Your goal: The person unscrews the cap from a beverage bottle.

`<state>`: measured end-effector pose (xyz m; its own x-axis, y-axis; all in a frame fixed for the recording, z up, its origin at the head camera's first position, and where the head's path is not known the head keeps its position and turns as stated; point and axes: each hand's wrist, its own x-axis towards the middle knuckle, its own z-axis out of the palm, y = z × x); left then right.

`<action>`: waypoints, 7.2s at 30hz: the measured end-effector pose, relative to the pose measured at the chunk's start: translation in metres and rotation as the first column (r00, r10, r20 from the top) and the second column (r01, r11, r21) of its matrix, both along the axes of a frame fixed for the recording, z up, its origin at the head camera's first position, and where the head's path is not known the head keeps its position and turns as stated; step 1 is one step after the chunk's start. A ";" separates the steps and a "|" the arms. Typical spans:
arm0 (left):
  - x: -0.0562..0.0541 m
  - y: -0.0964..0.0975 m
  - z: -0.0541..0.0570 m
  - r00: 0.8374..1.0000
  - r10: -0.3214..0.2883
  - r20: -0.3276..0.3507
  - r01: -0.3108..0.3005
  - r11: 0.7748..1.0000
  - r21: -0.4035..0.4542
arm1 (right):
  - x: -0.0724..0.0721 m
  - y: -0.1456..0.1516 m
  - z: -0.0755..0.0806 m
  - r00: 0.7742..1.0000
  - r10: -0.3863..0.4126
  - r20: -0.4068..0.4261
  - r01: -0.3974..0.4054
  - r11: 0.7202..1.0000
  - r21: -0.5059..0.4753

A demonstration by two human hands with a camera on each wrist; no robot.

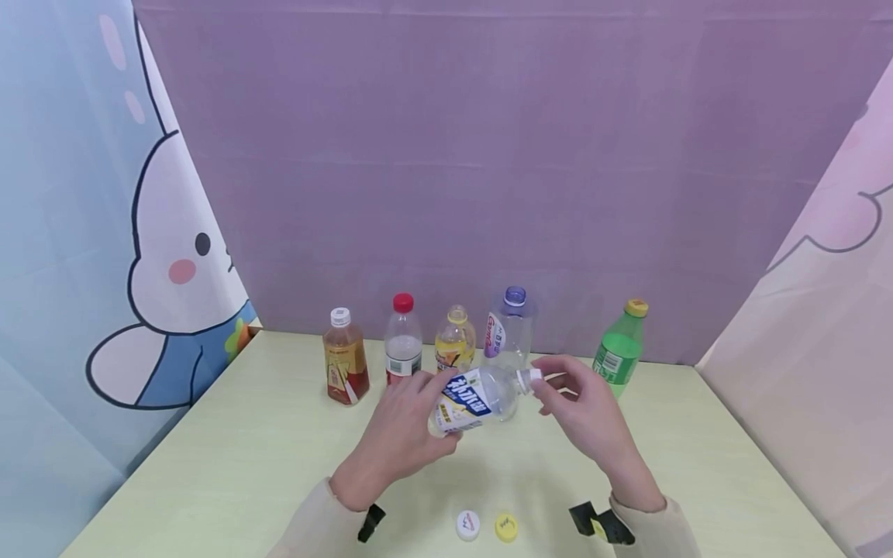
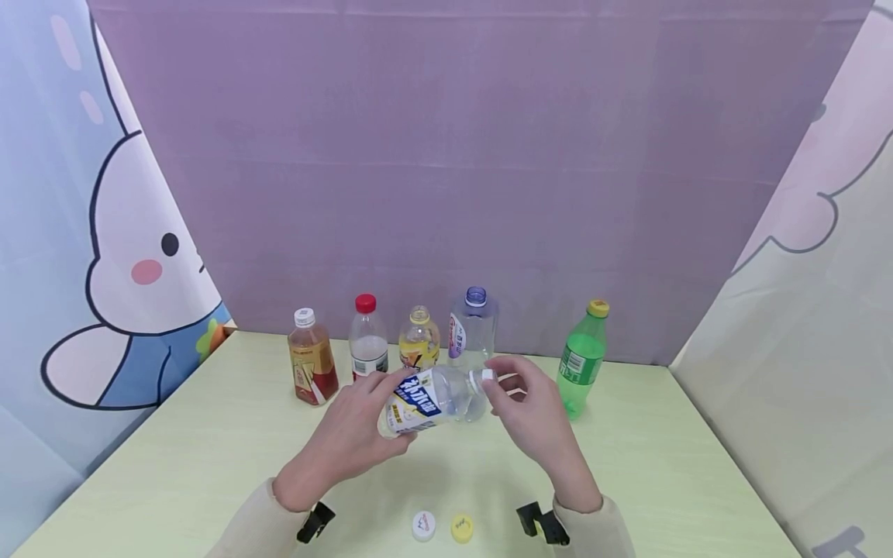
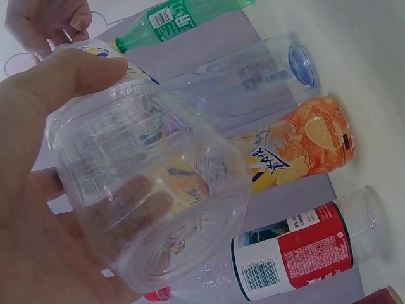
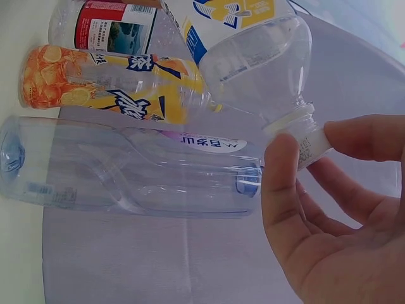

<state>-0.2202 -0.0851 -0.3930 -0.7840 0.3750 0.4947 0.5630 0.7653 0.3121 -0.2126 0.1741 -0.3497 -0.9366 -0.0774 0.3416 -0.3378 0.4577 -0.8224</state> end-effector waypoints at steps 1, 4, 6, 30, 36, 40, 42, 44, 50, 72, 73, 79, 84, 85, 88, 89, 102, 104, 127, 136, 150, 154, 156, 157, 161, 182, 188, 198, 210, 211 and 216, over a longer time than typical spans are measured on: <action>0.000 0.000 0.000 1.000 0.002 -0.001 -0.002 1.000 0.000 | 0.000 0.000 0.000 1.000 0.002 -0.004 -0.002 1.000 -0.004; -0.001 -0.001 -0.001 1.000 0.005 -0.004 -0.005 1.000 0.003 | 0.001 0.000 0.002 1.000 0.004 -0.017 -0.004 1.000 -0.013; -0.002 -0.001 -0.001 1.000 0.011 -0.004 -0.011 1.000 0.005 | 0.002 0.000 0.003 1.000 0.001 -0.019 -0.002 1.000 -0.016; -0.005 -0.006 0.001 0.987 0.154 -0.040 -0.147 0.980 0.133 | -0.006 -0.007 -0.011 1.000 0.015 -0.014 -0.014 0.996 0.091; -0.007 -0.008 0.001 0.985 0.165 -0.042 -0.155 0.971 0.180 | -0.006 -0.018 -0.016 0.997 0.066 -0.031 -0.062 0.992 0.111; -0.008 -0.009 0.003 0.986 0.165 -0.038 -0.153 0.963 0.223 | -0.006 -0.024 -0.019 0.995 0.095 -0.045 -0.089 0.990 0.110; -0.008 -0.009 0.003 0.985 0.169 -0.037 -0.156 0.958 0.240 | -0.007 -0.026 -0.021 0.993 0.107 -0.053 -0.101 0.989 0.108; -0.009 -0.010 0.003 0.985 0.167 -0.034 -0.153 0.953 0.262 | -0.008 -0.028 -0.024 0.992 0.117 -0.050 -0.111 0.987 0.112; -0.012 -0.013 0.000 0.988 0.153 -0.003 -0.142 0.929 0.342 | -0.008 -0.037 -0.034 0.981 0.181 -0.067 -0.170 0.975 0.140; -0.017 -0.021 0.002 0.980 0.197 0.036 -0.195 0.897 0.398 | -0.001 -0.068 -0.065 0.934 0.345 0.094 -0.356 0.871 0.338; -0.017 -0.021 0.002 0.980 0.195 0.036 -0.194 0.897 0.397 | 0.000 -0.068 -0.066 0.930 0.346 0.119 -0.366 0.867 0.337; -0.015 -0.022 0.003 0.979 0.195 0.053 -0.200 0.897 0.394 | 0.002 -0.074 -0.073 0.897 0.387 0.211 -0.439 0.826 0.354; -0.015 -0.023 0.003 0.979 0.198 0.055 -0.203 0.897 0.392 | 0.004 -0.079 -0.080 0.882 0.408 0.238 -0.471 0.795 0.382; -0.015 -0.023 0.003 0.979 0.197 0.054 -0.203 0.898 0.390 | 0.004 -0.080 -0.081 0.880 0.408 0.245 -0.474 0.793 0.383; -0.015 -0.023 0.003 0.979 0.196 0.051 -0.200 0.900 0.388 | 0.003 -0.083 -0.085 0.874 0.403 0.270 -0.482 0.785 0.390; -0.016 -0.023 0.003 0.979 0.197 0.050 -0.201 0.900 0.387 | 0.003 -0.084 -0.086 0.872 0.401 0.280 -0.485 0.782 0.392; -0.017 -0.023 0.001 0.979 0.202 0.017 -0.193 0.906 0.377 | 0.004 -0.095 -0.099 0.861 0.399 0.316 -0.509 0.688 0.517; -0.017 -0.023 0.002 0.981 0.194 0.010 -0.183 0.906 0.381 | 0.005 -0.096 -0.100 0.860 0.405 0.310 -0.510 0.680 0.526; -0.018 -0.018 0.000 0.990 0.110 0.085 -0.136 0.897 0.421 | -0.006 -0.070 -0.076 0.914 0.387 0.121 -0.404 0.842 0.357; -0.019 -0.017 -0.005 0.999 0.040 0.021 -0.045 0.915 0.402 | -0.011 -0.060 -0.051 0.967 0.254 -0.012 -0.247 0.948 0.203; -0.021 -0.011 -0.014 0.998 -0.005 0.067 -0.021 0.923 0.383 | -0.017 -0.062 -0.042 0.984 0.180 0.015 -0.177 0.976 -0.130; -0.019 -0.008 -0.015 0.997 0.012 0.072 -0.035 0.942 0.334 | -0.019 -0.064 -0.041 0.979 0.204 0.018 -0.196 0.959 -0.204; -0.018 -0.006 -0.016 0.997 0.000 0.075 -0.025 0.946 0.324 | -0.020 -0.065 -0.041 0.974 0.227 0.023 -0.216 0.947 -0.237; -0.017 -0.005 -0.016 0.997 -0.009 0.075 -0.016 0.946 0.323 | -0.020 -0.065 -0.041 0.970 0.241 0.024 -0.227 0.940 -0.255; -0.016 -0.001 -0.018 0.996 -0.060 0.066 0.035 0.943 0.330 | -0.022 -0.066 -0.042 0.961 0.276 0.029 -0.256 0.921 -0.294; -0.015 0.007 -0.020 0.943 -0.189 0.274 0.098 0.945 0.313 | -0.024 -0.046 -0.046 0.965 0.258 0.041 -0.233 0.921 -0.314; -0.013 0.003 -0.017 0.954 -0.183 0.236 0.095 0.935 0.341 | -0.024 -0.032 -0.045 0.973 0.231 0.029 -0.215 0.939 -0.268; -0.033 -0.009 -0.018 0.992 0.020 -0.123 0.032 0.912 0.408 | -0.023 -0.008 -0.046 0.983 0.167 0.073 -0.148 0.966 -0.211; -0.063 -0.026 -0.020 0.955 0.228 -0.190 -0.119 0.881 0.458 | -0.020 0.017 -0.042 0.993 0.095 0.069 -0.087 0.989 -0.119; -0.064 -0.026 -0.019 0.960 0.231 -0.161 -0.133 0.876 0.464 | -0.021 0.018 -0.042 0.994 0.091 0.066 -0.083 0.990 -0.110; -0.071 -0.026 -0.020 0.975 0.224 0.006 -0.194 0.829 0.525 | -0.022 0.023 -0.043 0.994 0.088 0.061 -0.084 0.994 -0.067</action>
<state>-0.2909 -0.1109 -0.4129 -0.7813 -0.1183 0.6128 0.4353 0.6003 0.6709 -0.2351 0.1968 -0.3925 -0.9476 -0.1385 0.2878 -0.3192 0.3745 -0.8706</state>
